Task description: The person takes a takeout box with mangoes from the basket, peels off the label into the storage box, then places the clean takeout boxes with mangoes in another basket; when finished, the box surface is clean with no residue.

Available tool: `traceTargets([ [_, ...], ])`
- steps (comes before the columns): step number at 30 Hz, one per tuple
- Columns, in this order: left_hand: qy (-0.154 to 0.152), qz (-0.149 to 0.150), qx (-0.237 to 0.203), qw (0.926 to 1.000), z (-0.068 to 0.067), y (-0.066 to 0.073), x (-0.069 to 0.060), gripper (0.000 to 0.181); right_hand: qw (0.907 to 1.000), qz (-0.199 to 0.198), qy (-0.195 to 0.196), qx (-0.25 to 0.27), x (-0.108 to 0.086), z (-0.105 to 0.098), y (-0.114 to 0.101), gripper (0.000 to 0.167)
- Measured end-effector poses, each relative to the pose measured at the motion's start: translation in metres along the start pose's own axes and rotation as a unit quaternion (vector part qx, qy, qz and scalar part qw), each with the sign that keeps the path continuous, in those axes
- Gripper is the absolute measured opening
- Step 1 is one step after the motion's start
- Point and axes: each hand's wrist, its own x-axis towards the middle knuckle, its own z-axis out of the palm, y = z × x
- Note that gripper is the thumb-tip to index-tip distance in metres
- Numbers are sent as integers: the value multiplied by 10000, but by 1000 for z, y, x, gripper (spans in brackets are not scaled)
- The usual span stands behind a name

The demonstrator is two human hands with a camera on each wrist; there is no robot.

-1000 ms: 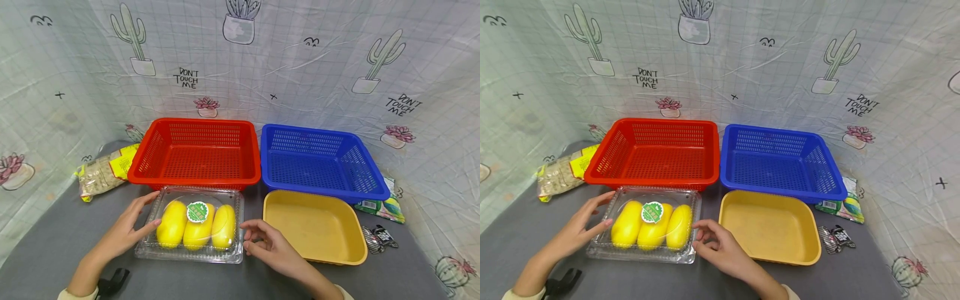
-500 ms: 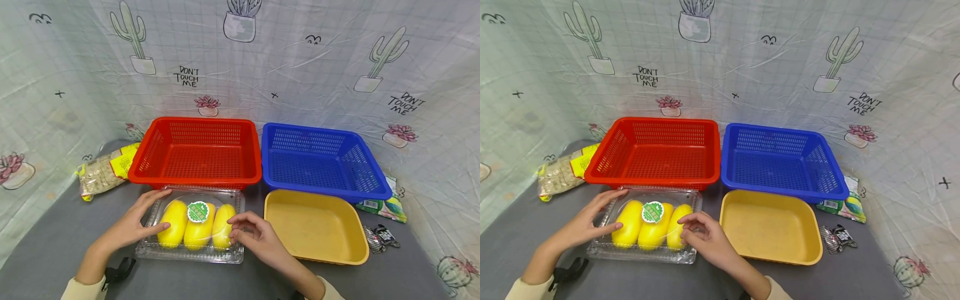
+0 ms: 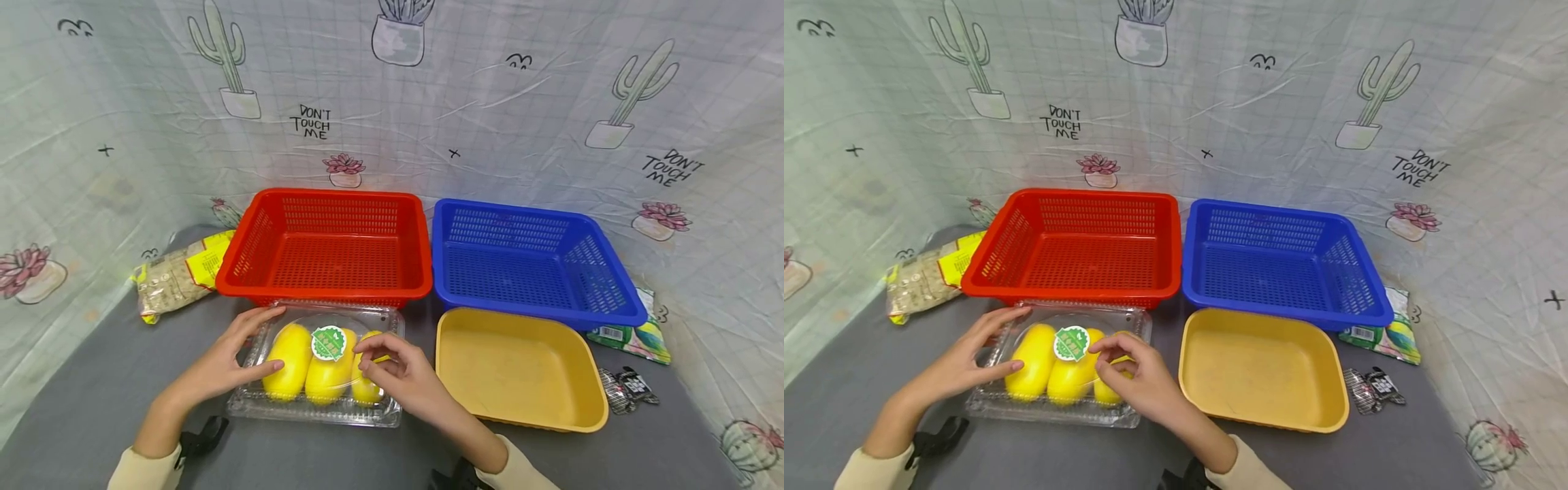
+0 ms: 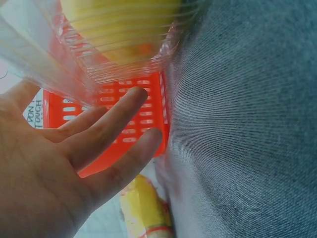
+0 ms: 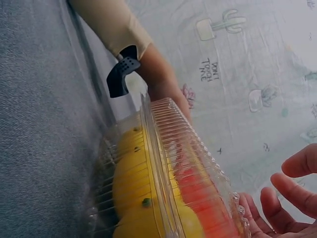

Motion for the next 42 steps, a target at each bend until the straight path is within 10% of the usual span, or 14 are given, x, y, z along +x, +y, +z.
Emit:
traceTargets([
  [17,-46,-23,-70,10000,0,0,3,80,9933,-10,139,-1151,27,6,4,25],
  [42,9,-98,-92,9999,2,-1,1,79,9431,272,-215,-3307,52,15,11,28],
])
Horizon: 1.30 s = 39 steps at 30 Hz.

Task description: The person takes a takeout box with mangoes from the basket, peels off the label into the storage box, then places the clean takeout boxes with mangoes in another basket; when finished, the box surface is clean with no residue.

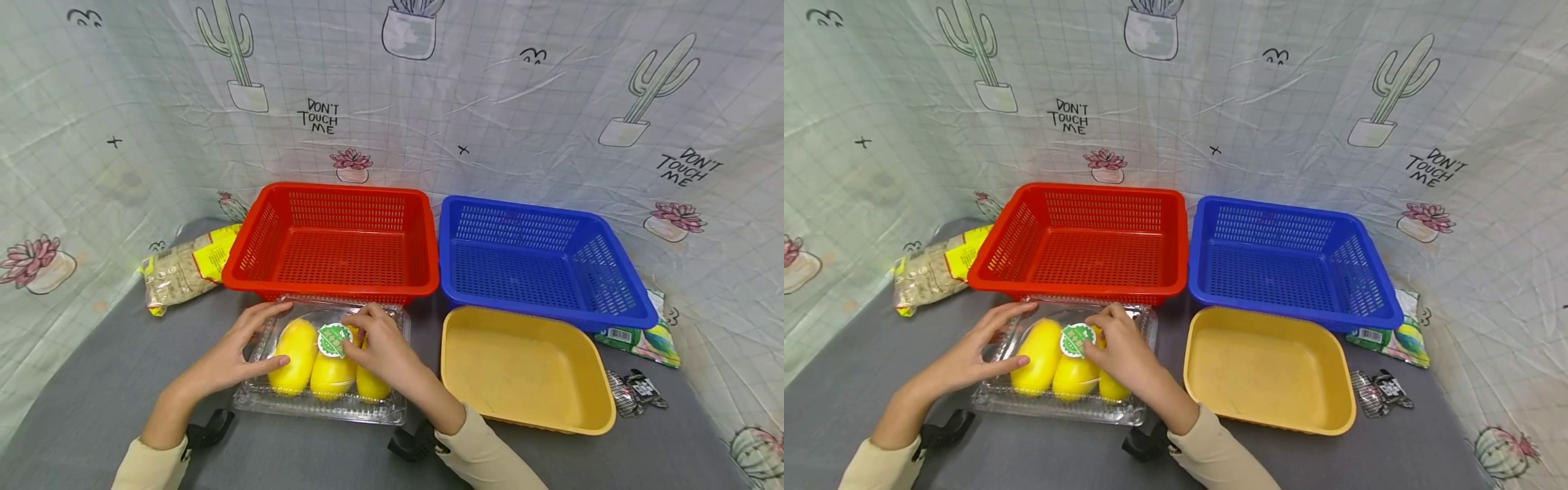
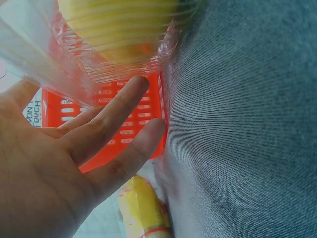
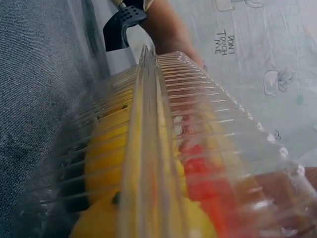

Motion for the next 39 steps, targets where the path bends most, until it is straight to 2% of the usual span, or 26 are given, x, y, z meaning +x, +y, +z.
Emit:
traceTargets([
  [13,2,10,52,10000,0,0,0,80,9998,192,87,11,2,3,-1,21],
  [26,-8,-24,35,10000,0,1,0,79,9990,252,239,-267,3,8,-2,8],
  [34,28,-16,46,10000,1,-1,0,79,9984,88,528,-170,3,9,-2,23],
  [39,34,-29,44,10000,1,0,1,79,9981,143,522,-300,3,10,-3,20],
])
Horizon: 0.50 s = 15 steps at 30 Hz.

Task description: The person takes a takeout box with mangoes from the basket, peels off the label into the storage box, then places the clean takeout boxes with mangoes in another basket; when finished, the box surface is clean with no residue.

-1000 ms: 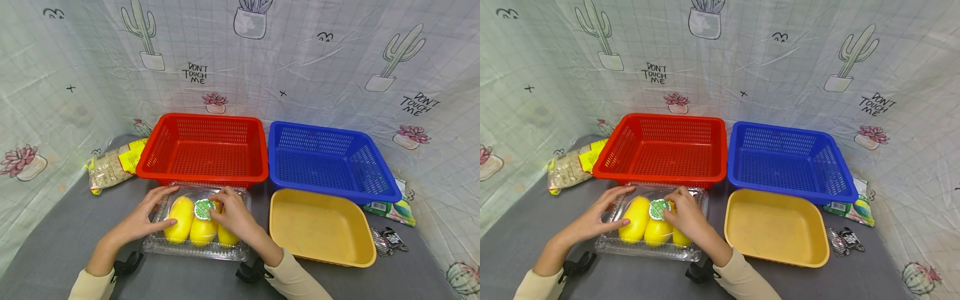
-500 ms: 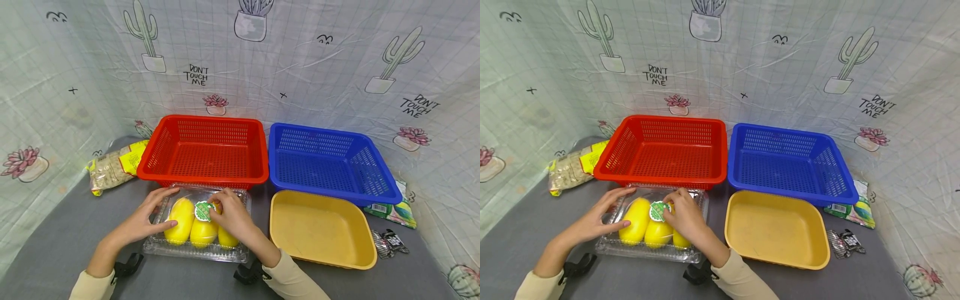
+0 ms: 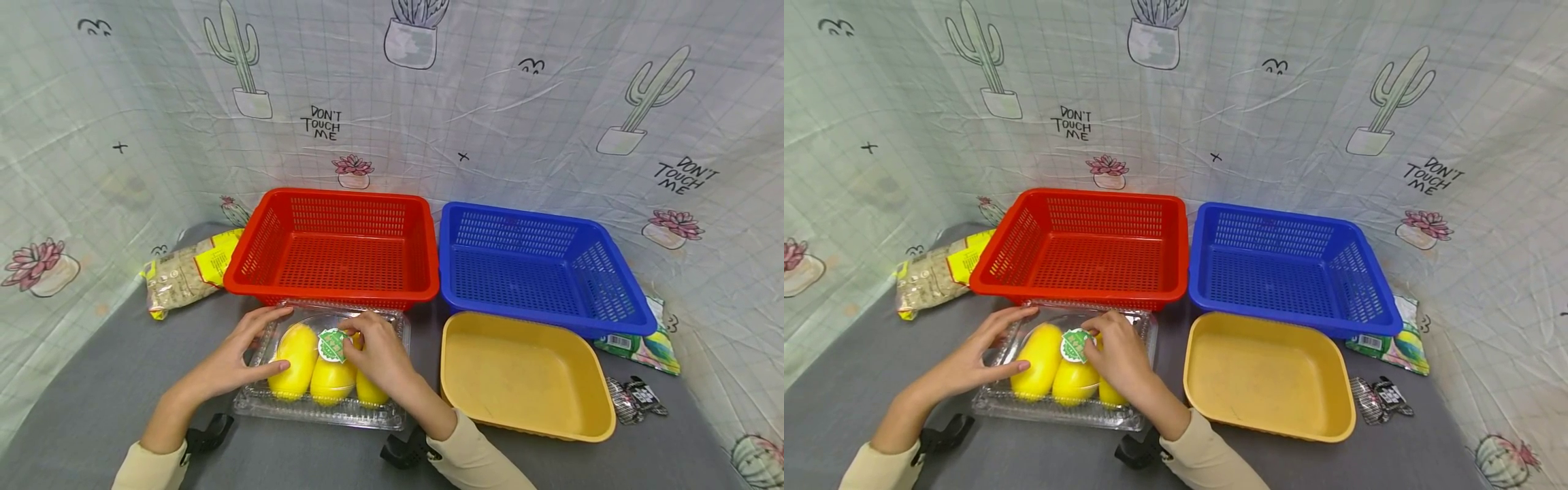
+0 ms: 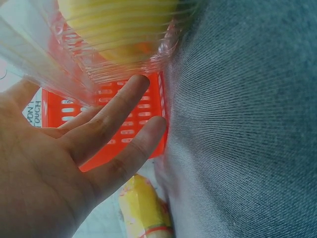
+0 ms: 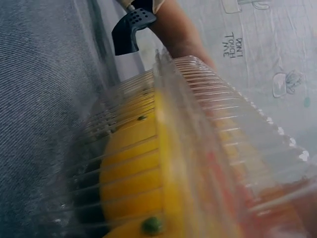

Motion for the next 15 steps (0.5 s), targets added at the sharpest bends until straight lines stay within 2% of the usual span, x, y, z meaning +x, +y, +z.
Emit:
traceTargets([
  [10,-37,-8,-40,10000,0,1,0,79,9997,-188,157,-84,-2,2,0,15],
  [15,-25,15,-31,10000,-1,1,0,80,9989,-272,283,257,-3,3,3,14],
])
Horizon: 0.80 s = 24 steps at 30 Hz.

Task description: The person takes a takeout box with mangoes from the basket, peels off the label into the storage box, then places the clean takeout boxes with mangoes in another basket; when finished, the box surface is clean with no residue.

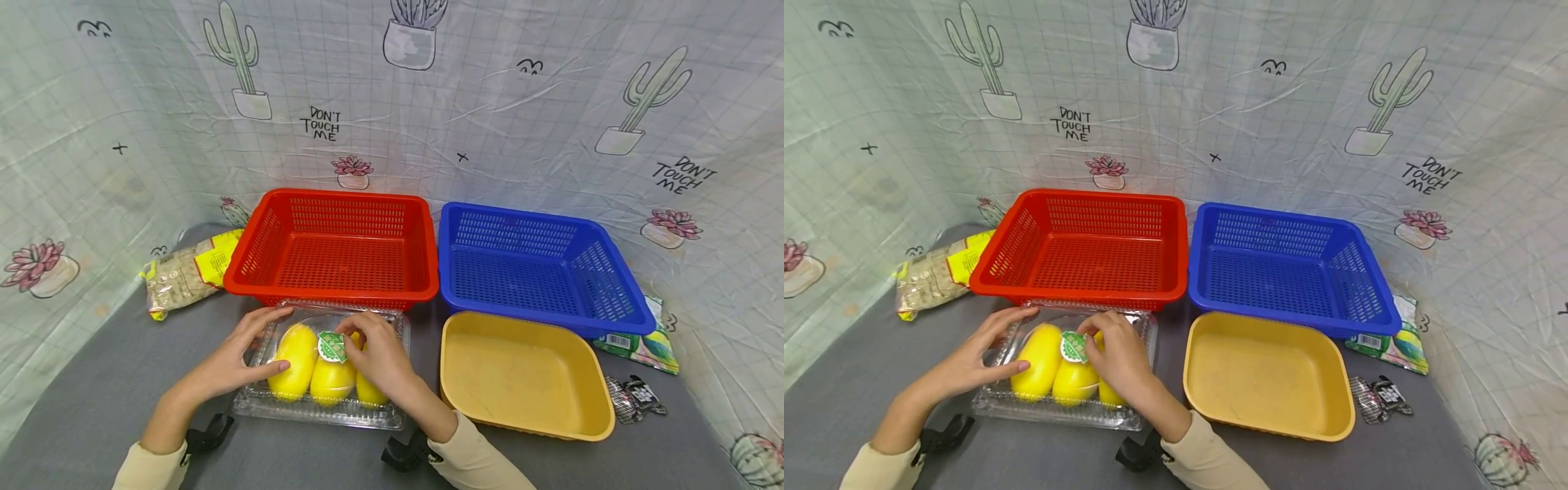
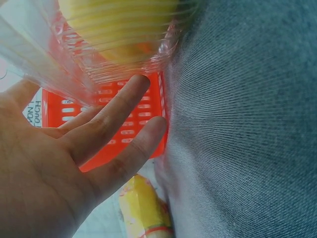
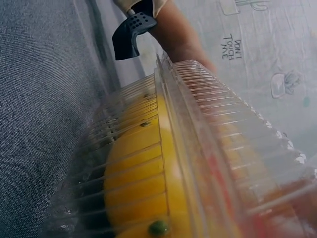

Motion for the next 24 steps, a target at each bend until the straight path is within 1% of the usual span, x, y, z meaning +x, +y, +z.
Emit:
traceTargets([
  [8,23,43,9,10000,0,-1,0,81,9979,-132,305,561,-2,1,3,9],
  [20,-15,29,-20,10000,-1,0,1,81,9891,-19,417,1413,-4,-4,4,11],
  [24,-49,8,3,10000,-1,1,0,81,9859,-90,445,1613,-6,-7,4,11],
])
